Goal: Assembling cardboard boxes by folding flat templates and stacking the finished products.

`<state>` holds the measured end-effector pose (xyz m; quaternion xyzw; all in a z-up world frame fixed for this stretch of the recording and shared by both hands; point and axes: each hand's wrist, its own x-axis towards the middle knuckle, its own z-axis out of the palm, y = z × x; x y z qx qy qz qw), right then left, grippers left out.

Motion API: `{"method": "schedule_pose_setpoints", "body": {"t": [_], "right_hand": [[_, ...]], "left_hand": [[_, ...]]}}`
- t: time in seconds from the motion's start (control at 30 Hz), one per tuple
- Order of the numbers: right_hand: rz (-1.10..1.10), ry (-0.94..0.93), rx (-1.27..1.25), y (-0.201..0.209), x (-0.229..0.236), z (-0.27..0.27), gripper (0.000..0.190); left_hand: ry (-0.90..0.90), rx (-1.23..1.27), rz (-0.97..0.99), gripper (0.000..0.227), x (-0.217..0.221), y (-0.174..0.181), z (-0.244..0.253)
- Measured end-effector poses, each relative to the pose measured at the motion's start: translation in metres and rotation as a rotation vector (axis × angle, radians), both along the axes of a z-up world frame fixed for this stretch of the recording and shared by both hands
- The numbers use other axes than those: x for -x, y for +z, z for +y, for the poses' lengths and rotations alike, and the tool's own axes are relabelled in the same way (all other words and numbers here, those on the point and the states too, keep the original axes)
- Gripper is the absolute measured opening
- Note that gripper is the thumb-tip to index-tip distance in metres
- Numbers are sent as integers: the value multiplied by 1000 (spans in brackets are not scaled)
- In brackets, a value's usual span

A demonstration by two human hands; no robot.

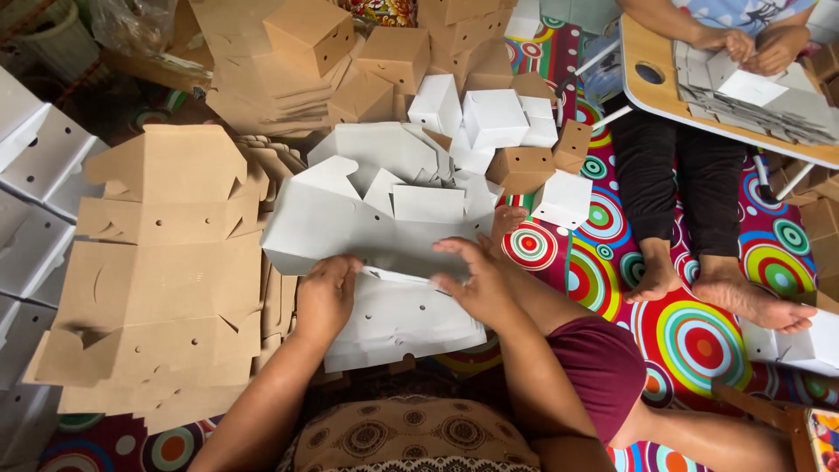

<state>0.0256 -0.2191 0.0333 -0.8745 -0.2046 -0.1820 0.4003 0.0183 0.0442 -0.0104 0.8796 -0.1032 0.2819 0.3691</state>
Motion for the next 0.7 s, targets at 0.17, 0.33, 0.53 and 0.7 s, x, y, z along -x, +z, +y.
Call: {"method": "schedule_pose_setpoints", "body": {"t": [0.17, 0.33, 0.53, 0.7], "right_hand": [[17, 97, 362, -4, 16, -9, 34], [-359, 38, 360, -2, 41, 13, 14], [-491, 109, 273, 5, 62, 52, 27], [82, 753, 142, 17, 50, 86, 83]], "left_hand": [[9, 305, 109, 5, -25, 33, 9], [-290, 754, 105, 12, -58, 51, 13], [-589, 834, 13, 14, -79, 78, 19], [-291, 593, 465, 39, -125, 28, 61]]}}
